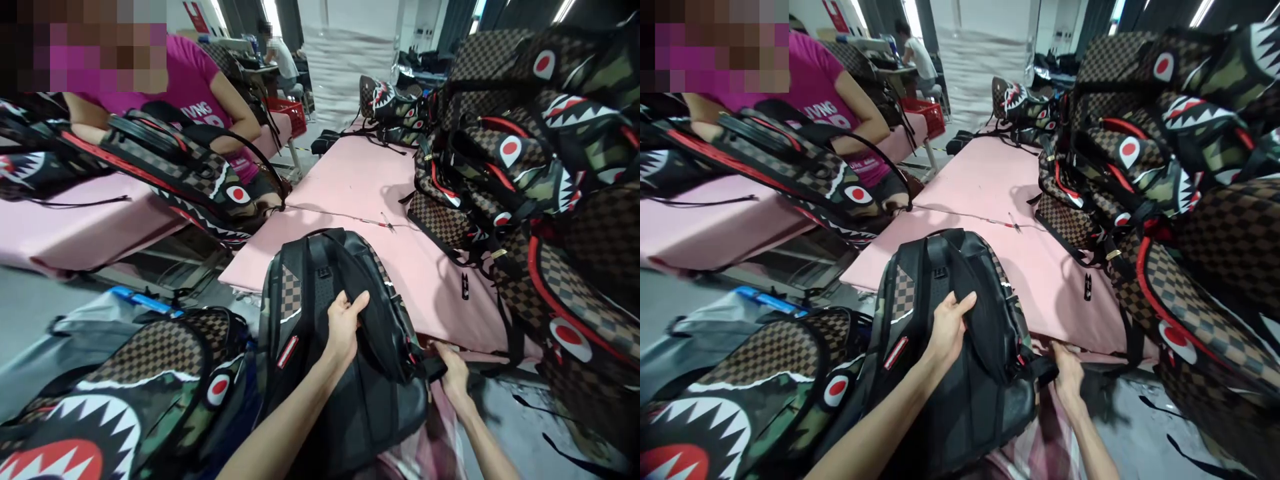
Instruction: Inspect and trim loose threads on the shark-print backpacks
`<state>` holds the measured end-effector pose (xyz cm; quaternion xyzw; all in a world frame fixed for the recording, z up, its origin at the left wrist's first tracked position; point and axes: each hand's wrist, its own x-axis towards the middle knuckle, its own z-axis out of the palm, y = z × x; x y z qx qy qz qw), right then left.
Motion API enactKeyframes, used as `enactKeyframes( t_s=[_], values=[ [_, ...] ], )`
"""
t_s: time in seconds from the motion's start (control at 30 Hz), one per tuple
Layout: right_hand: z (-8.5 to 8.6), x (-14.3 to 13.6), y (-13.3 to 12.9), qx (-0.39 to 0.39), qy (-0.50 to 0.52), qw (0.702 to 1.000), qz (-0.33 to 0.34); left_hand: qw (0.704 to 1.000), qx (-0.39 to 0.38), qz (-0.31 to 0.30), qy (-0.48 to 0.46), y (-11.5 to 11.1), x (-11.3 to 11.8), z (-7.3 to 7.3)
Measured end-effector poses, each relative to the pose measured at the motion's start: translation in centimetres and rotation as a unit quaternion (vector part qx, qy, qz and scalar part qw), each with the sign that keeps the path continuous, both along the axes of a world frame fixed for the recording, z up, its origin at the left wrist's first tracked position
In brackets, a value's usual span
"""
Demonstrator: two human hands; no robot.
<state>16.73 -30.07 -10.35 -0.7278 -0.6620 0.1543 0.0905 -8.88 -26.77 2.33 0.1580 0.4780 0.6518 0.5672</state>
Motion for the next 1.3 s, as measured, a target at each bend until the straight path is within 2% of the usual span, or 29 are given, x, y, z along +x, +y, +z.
enactKeyframes(
  t_s=[0.1, 0.13, 0.17, 0.2, 0.27, 0.33, 0.4, 0.47, 0.53, 0.63, 0.7, 0.77, 0.83, 0.87, 0.93, 1.0, 1.1, 1.2, 1.3],
  values=[
    [3.2, 2.2, -1.9, 0.102, 0.010, 0.988, -0.119, 1.000, -0.005, -0.012, 0.004, -0.1, 0.1, -0.5],
    [5.0, 1.9, -2.1, 0.148, 0.030, 0.976, -0.154, 1.000, -0.009, -0.014, 0.009, -0.2, 0.1, -0.7],
    [6.9, 1.1, -2.0, 0.191, 0.062, 0.967, -0.157, 1.000, -0.013, -0.017, 0.016, -0.3, 0.2, -1.0],
    [8.8, -0.3, -1.7, 0.216, 0.122, 0.963, -0.110, 0.999, -0.017, -0.020, 0.023, -0.4, 0.3, -1.3],
    [12.4, -4.4, -0.6, 0.219, 0.196, 0.955, 0.034, 0.999, -0.023, -0.030, 0.037, -0.7, 0.6, -1.7],
    [14.8, -8.9, 0.8, 0.232, 0.176, 0.945, 0.152, 0.998, -0.020, -0.042, 0.048, -1.0, 1.0, -2.0],
    [16.0, -12.6, 2.3, 0.241, 0.099, 0.946, 0.190, 0.997, -0.015, -0.045, 0.061, -1.2, 1.5, -2.2],
    [16.3, -14.9, 3.5, 0.223, 0.009, 0.951, 0.212, 0.997, -0.013, -0.035, 0.073, -1.2, 1.9, -2.4],
    [16.4, -15.9, 4.2, 0.183, -0.078, 0.951, 0.238, 0.997, -0.009, -0.016, 0.070, -1.2, 2.2, -2.6],
    [16.5, -15.7, 3.5, 0.136, -0.159, 0.941, 0.267, 0.999, 0.000, 0.000, 0.055, -1.2, 2.3, -2.6],
    [16.4, -14.4, 2.0, 0.119, -0.154, 0.942, 0.273, 0.999, 0.003, -0.016, 0.044, -1.4, 2.2, -2.4],
    [16.1, -12.4, 0.4, 0.095, -0.075, 0.953, 0.278, 0.999, 0.013, -0.048, 0.009, -1.6, 2.0, -2.1],
    [15.8, -10.3, -0.4, 0.045, 0.089, 0.961, 0.259, 0.995, 0.029, -0.078, -0.061, -1.9, 1.7, -1.8],
    [15.7, -9.5, -0.4, 0.022, 0.189, 0.955, 0.225, 0.989, 0.030, -0.092, -0.111, -2.0, 1.6, -1.7],
    [15.7, -9.0, 0.5, 0.001, 0.363, 0.924, 0.123, 0.966, 0.024, -0.119, -0.228, -2.3, 1.4, -1.6],
    [15.5, -9.8, 2.0, 0.011, 0.453, 0.890, 0.043, 0.931, 0.020, -0.147, -0.335, -2.6, 1.3, -1.7],
    [15.3, -12.6, 4.1, 0.034, 0.483, 0.873, 0.046, 0.897, 0.029, -0.180, -0.403, -2.9, 1.0, -2.0],
    [15.2, -14.9, 5.4, 0.076, 0.457, 0.883, 0.073, 0.894, -0.002, -0.201, -0.400, -3.0, 0.6, -2.2],
    [15.1, -15.4, 5.9, 0.110, 0.398, 0.904, 0.109, 0.902, -0.020, -0.201, -0.381, -2.9, 0.6, -2.6]
  ],
)
